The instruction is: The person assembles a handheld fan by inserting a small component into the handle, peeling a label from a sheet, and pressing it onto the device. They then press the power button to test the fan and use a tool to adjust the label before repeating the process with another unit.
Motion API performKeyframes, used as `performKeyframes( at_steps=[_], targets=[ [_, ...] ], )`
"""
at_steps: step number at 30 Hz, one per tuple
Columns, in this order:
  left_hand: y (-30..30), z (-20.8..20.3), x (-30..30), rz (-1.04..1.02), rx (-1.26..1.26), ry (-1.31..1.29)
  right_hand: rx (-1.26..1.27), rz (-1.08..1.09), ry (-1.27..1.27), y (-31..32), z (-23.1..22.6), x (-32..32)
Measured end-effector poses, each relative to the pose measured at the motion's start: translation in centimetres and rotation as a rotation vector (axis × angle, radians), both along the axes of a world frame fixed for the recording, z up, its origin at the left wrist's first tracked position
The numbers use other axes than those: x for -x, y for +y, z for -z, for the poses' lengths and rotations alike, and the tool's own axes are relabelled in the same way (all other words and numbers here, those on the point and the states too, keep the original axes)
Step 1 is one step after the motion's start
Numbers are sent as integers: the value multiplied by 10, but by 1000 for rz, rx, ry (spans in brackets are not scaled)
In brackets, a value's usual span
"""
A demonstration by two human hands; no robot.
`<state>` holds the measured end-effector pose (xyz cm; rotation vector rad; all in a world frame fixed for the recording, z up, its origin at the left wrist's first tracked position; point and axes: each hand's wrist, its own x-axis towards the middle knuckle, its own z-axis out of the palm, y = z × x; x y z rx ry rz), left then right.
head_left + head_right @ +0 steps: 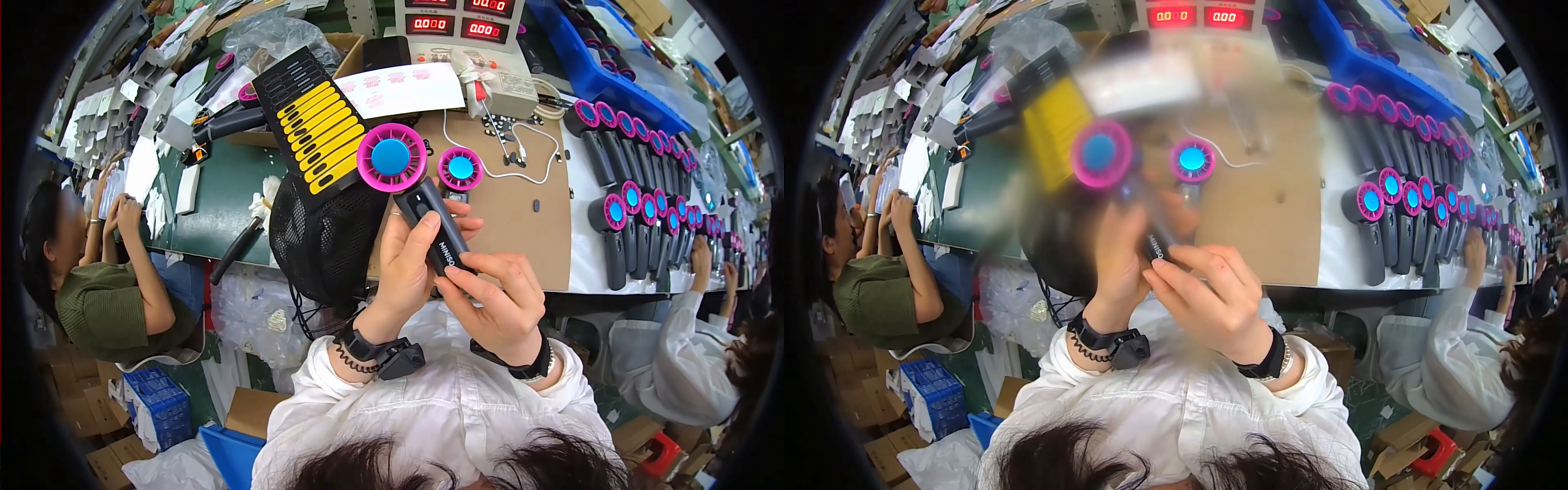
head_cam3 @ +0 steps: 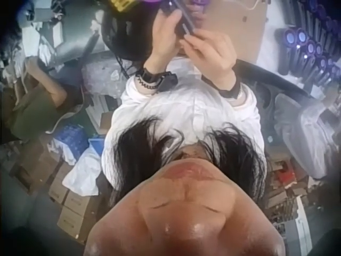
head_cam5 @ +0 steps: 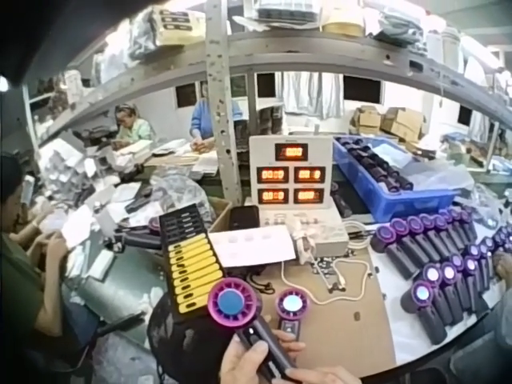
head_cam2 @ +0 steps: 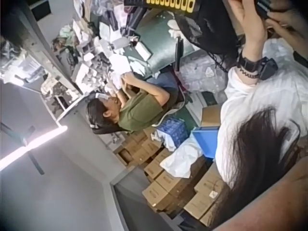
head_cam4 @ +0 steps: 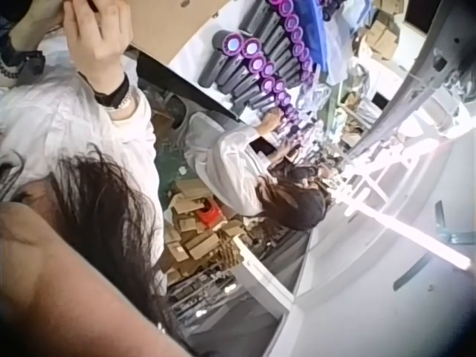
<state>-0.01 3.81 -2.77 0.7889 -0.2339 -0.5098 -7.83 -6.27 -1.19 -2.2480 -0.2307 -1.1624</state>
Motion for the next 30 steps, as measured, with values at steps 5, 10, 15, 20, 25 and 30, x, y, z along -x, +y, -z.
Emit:
performKeyframes(
  at_steps=[5,10,15,20,25,30],
  targets=[
    [0,-1,-1,-9,19,3,-7,-11,18,2,0,-1],
    [4,-4,-1,12,27,-12,16,-19,22,2,-2,-2],
    [6,-4,-1,13,65,-1,22,-31,33,5,-4,-2],
    [7,-2,-2,1,69,10,26,-36,38,6,-5,-3],
    [4,-4,-1,8,97,-1,15,-22,36,5,-6,-3],
    [5,-5,-1,0,95,6,14,-35,39,6,-7,-3]
  ],
)
